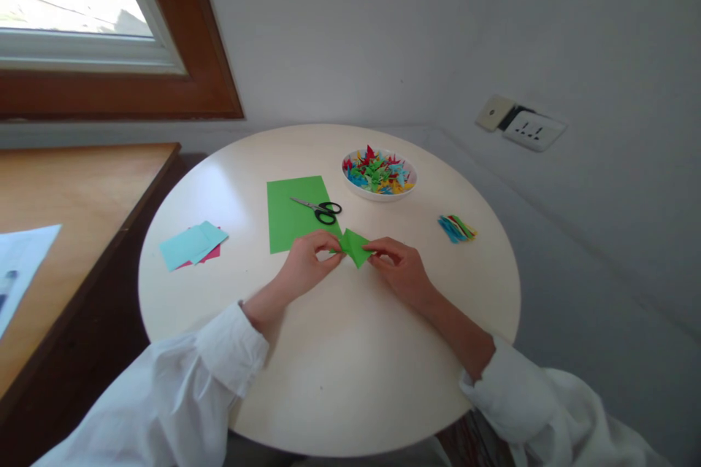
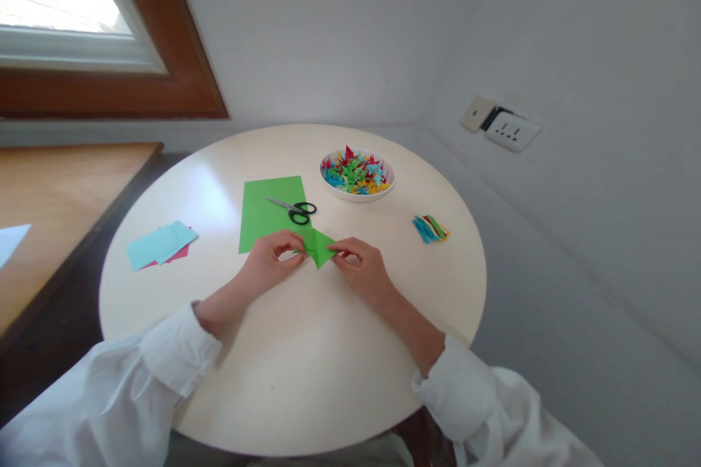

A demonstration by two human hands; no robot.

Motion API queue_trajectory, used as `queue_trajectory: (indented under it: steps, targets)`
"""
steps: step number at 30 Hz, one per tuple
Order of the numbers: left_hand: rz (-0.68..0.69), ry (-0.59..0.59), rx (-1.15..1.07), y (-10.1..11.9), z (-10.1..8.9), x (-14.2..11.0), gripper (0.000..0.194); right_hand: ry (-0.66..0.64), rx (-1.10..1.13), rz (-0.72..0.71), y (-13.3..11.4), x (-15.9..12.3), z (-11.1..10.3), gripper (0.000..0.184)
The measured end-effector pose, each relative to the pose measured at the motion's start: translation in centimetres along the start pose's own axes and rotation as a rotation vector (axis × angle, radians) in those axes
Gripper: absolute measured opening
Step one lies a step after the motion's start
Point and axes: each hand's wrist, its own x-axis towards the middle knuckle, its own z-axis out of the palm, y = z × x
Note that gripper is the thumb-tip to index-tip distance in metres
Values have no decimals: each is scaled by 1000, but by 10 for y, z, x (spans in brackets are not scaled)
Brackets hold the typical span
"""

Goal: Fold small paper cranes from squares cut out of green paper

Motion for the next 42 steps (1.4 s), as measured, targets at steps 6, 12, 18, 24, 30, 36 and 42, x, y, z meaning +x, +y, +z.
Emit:
queue_trajectory:
  steps: [6,12,18,24,30,36,42]
  targets:
    - [-56,59,10,-7,-1,1,3,-109,4,-45,0,20,8,13]
    - [1,153,146,-5,-8,3,3,-163,-74,-172,-6,34,18,11]
    - [36,101,205,-3,-8,2,6,-122,-153,-392,-6,31,16,13]
    - [46,70,191,2,-7,0,7,-109,-170,-440,-8,28,16,11]
    - [-9,53,80,5,-5,-1,16,-106,-171,-451,-7,26,16,10]
    - [-91,41,-79,-4,-1,0,11,-116,-179,-423,-7,25,17,9]
    - [-132,8,-99,-7,0,1,8,-120,-180,-334,-6,24,19,6]
